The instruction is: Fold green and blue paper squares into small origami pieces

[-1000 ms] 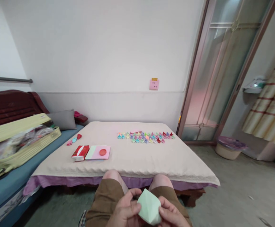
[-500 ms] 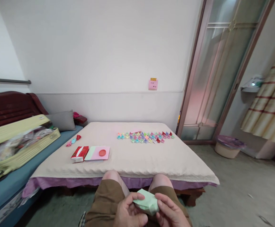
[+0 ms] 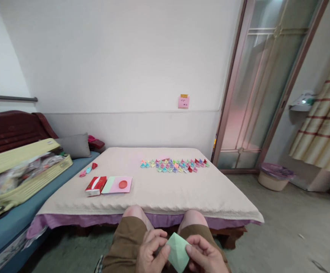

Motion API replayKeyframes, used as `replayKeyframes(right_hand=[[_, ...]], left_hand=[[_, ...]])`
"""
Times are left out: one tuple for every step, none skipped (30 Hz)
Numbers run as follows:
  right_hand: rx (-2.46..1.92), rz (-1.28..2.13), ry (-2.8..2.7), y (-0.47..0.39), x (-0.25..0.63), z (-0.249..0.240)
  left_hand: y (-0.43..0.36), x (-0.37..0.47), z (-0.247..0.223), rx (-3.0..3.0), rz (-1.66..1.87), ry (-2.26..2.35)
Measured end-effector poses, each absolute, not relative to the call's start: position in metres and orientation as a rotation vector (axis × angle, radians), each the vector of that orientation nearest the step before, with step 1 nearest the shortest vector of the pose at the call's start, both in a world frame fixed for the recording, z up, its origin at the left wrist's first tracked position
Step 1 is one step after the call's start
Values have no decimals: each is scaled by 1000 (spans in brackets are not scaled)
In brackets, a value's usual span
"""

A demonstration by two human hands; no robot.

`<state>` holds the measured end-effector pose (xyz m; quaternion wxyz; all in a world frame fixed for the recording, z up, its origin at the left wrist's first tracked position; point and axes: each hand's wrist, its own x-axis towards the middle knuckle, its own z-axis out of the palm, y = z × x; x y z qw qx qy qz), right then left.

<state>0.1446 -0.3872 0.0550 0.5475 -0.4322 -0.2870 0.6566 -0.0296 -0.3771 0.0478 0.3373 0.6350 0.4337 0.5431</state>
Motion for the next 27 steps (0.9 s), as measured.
replayKeyframes(right_hand=[[-1030, 1544, -690, -386, 145, 54], [-1036, 1534, -703, -386, 145, 52], [-1042, 1525, -720, -385, 145, 50], [-1052, 1516, -740, -384, 145, 48], [-1064, 1506, -759, -384, 145, 46], [-1075, 1495, -775, -383, 145, 45], [-1082, 1486, -791, -383, 146, 43], [-1088, 1480, -805, -383, 146, 42], [-1090, 1475, -814, -382, 146, 41], [-1089, 1472, -820, -382, 146, 40], [-1087, 1473, -825, -382, 145, 40], [-1086, 1475, -827, -382, 145, 40], [-1085, 1474, -825, -382, 144, 40], [-1081, 1468, -820, -382, 143, 40], [-1073, 1463, -813, -383, 142, 41], [-1060, 1462, -803, -384, 141, 42], [-1042, 1465, -788, -385, 140, 44], [-1018, 1473, -766, -386, 140, 46], [-992, 1486, -738, -387, 140, 48], [-966, 1503, -703, -388, 140, 51], [-939, 1529, -667, -389, 141, 55], [-908, 1559, -633, -391, 141, 59], [-876, 1589, -607, -392, 141, 62], [-846, 1617, -589, -393, 140, 65], [-822, 1639, -579, -395, 140, 68], [-808, 1650, -572, -396, 139, 70], [-802, 1653, -572, -397, 138, 71]], left_hand=[[-377, -29, 48, 1630, 1387, 1113], [-377, -29, 48, 1593, 1345, 1098], [-377, -28, 48, 1552, 1299, 1094], [-376, -28, 47, 1510, 1257, 1099], [-376, -27, 45, 1473, 1225, 1107], [-376, -26, 44, 1443, 1206, 1108], [-375, -24, 42, 1419, 1198, 1097], [-375, -23, 40, 1394, 1193, 1076], [-374, -21, 38, 1370, 1190, 1049], [-373, -20, 37, 1351, 1190, 1019], [-372, -18, 35, 1343, 1191, 995], [-371, -17, 35, 1345, 1185, 983], [-370, -17, 35, 1361, 1171, 985], [-369, -17, 36, 1385, 1154, 999], [-368, -18, 38, 1415, 1140, 1020], [-368, -20, 40, 1452, 1143, 1042], [-369, -21, 43, 1495, 1169, 1059], [-370, -23, 47, 1542, 1222, 1063], [-372, -24, 50, 1589, 1290, 1058], [-375, -25, 53, 1631, 1364, 1050], [-378, -25, 55, 1666, 1434, 1038], [-381, -25, 56, 1688, 1502, 1024], [-384, -24, 57, 1697, 1573, 1012], [-387, -24, 57, 1694, 1651, 1001], [-390, -23, 56, 1679, 1730, 989], [-392, -23, 56, 1660, 1794, 977], [-394, -23, 55, 1645, 1825, 973]])
